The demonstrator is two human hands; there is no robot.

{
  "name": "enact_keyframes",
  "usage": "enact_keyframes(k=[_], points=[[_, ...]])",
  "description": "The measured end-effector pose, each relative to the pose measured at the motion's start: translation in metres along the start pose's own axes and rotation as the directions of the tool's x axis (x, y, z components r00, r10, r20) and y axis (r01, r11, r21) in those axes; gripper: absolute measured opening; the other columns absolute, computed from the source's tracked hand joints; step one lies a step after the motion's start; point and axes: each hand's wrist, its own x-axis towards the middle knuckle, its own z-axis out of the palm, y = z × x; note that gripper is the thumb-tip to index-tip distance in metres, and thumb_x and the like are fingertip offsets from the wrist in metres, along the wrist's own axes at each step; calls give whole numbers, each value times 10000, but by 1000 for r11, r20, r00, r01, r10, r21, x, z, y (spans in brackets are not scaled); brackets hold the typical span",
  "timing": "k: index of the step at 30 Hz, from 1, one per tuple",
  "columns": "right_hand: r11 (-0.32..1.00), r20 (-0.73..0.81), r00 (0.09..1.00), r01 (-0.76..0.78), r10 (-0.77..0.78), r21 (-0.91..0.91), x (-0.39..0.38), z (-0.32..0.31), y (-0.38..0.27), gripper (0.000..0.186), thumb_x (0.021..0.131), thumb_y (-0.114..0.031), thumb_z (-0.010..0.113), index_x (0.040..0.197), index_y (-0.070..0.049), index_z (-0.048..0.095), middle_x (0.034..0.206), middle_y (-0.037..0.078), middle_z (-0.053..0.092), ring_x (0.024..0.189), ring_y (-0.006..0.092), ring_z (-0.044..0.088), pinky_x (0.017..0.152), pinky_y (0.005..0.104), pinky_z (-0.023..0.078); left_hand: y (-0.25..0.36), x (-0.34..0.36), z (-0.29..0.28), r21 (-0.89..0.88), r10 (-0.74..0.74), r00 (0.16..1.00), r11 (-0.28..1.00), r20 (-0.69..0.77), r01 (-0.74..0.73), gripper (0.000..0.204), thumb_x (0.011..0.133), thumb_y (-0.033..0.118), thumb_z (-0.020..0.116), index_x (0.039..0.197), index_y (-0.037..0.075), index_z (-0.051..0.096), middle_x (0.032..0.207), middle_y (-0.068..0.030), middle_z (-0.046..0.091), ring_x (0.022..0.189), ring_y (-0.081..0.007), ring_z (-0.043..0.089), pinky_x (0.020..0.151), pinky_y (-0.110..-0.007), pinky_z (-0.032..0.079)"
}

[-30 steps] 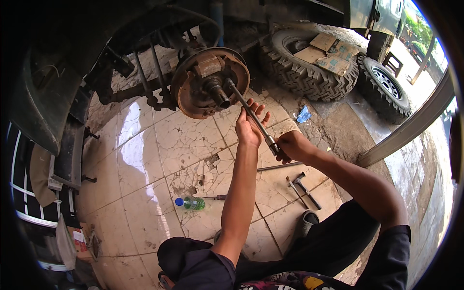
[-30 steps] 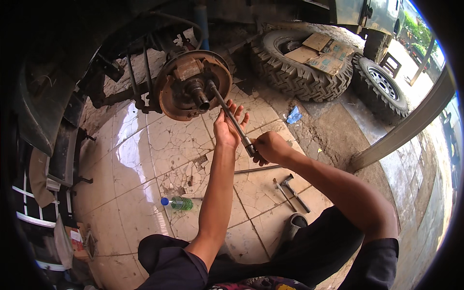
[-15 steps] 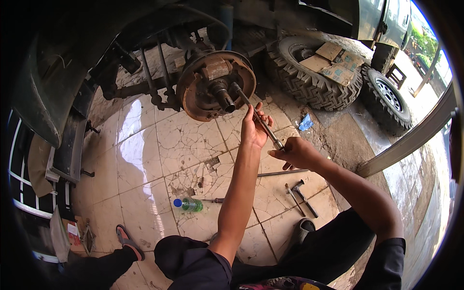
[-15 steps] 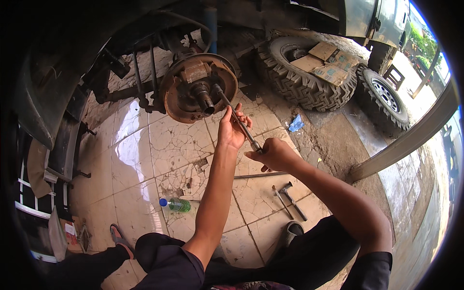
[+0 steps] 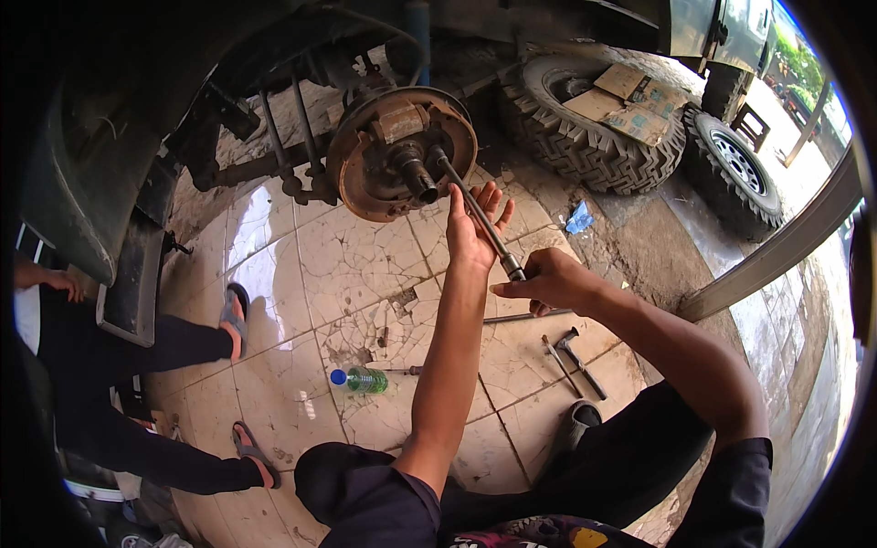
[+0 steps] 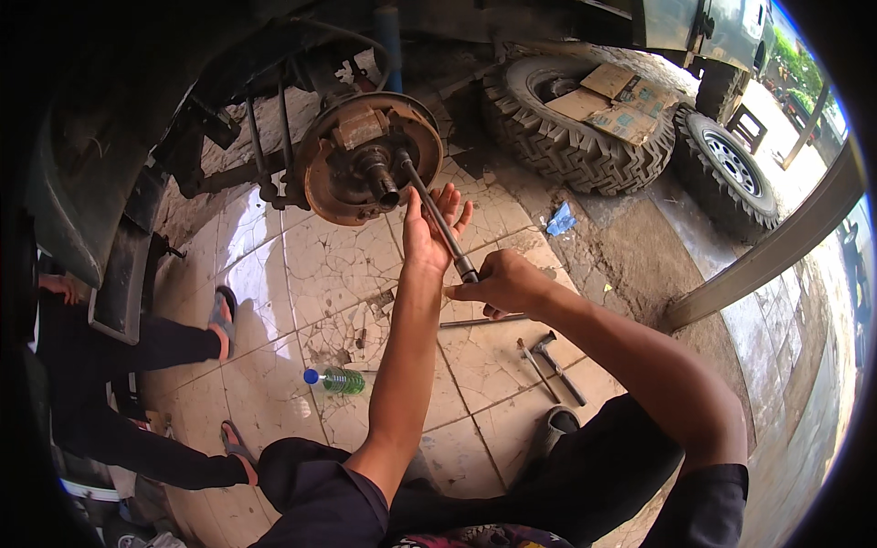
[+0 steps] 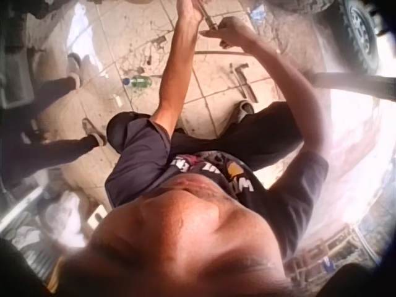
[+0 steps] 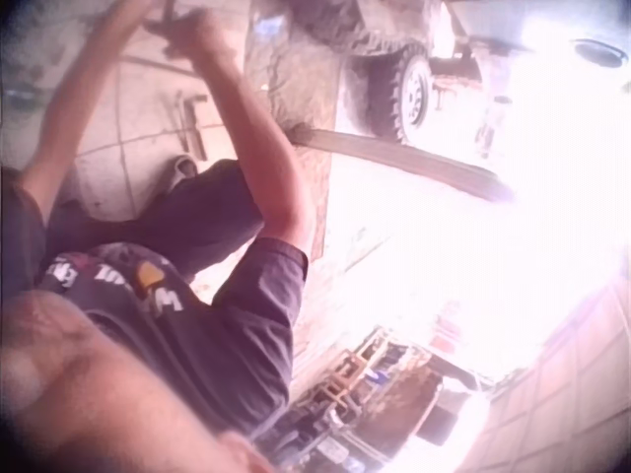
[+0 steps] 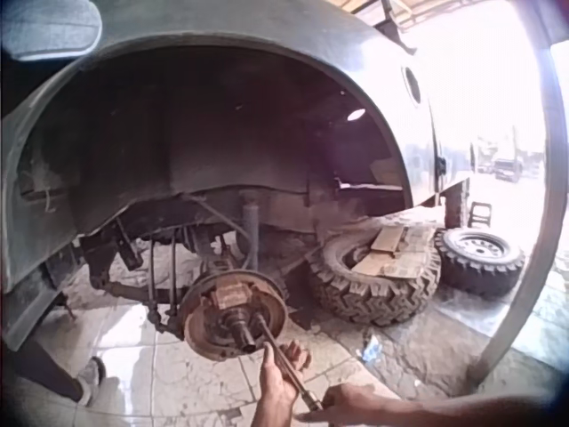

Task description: The person uses a socket wrench and a metal bar to loosen bolts on a vehicle's brake drum assembly while sitting on the floor.

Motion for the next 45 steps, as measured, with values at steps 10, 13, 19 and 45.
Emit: enact_keyframes(k=[10, 13, 19, 45], points=[[965, -30, 999, -29, 38, 261, 5, 11, 20, 473, 912, -356, 550, 946, 115, 559, 821, 145, 640, 625, 183, 653, 563, 283, 554, -18, 17, -30, -92, 127, 990, 987, -67, -133, 209, 958, 212, 482, 856, 31, 511, 728, -47, 550, 666, -147, 565, 859, -397, 540], [983, 72, 997, 19, -33, 184, 11, 7, 20, 397, 901, -290, 577, 953, 103, 564, 779, 136, 630, 616, 170, 642, 566, 277, 547, -15, 29, -40, -156, 130, 991, 978, -42, -135, 260, 976, 214, 418, 838, 20, 522, 718, -68, 581, 637, -164, 583, 845, -401, 537], [989, -30, 999, 39, -36, 141, 9, 6, 22, 391, 876, -309, 617, 886, 81, 592, 781, 106, 632, 615, 158, 630, 564, 287, 547, -11, 5, -14, 145, 77, 977, 988, -198, -48, 304, 888, 431, 570, 815, 135, 559, 785, 24, 615, 743, -105, 583, 792, -393, 491], [963, 36, 999, 21, -32, 270, 4, 13, 7, 467, 847, -367, 664, 940, 84, 584, 718, 84, 608, 594, 152, 623, 530, 260, 500, 3, 12, -15, 9, 2, 1000, 1000, -14, -2, 300, 973, 329, 420, 885, 85, 571, 764, -17, 614, 603, -140, 534, 721, -357, 481]])
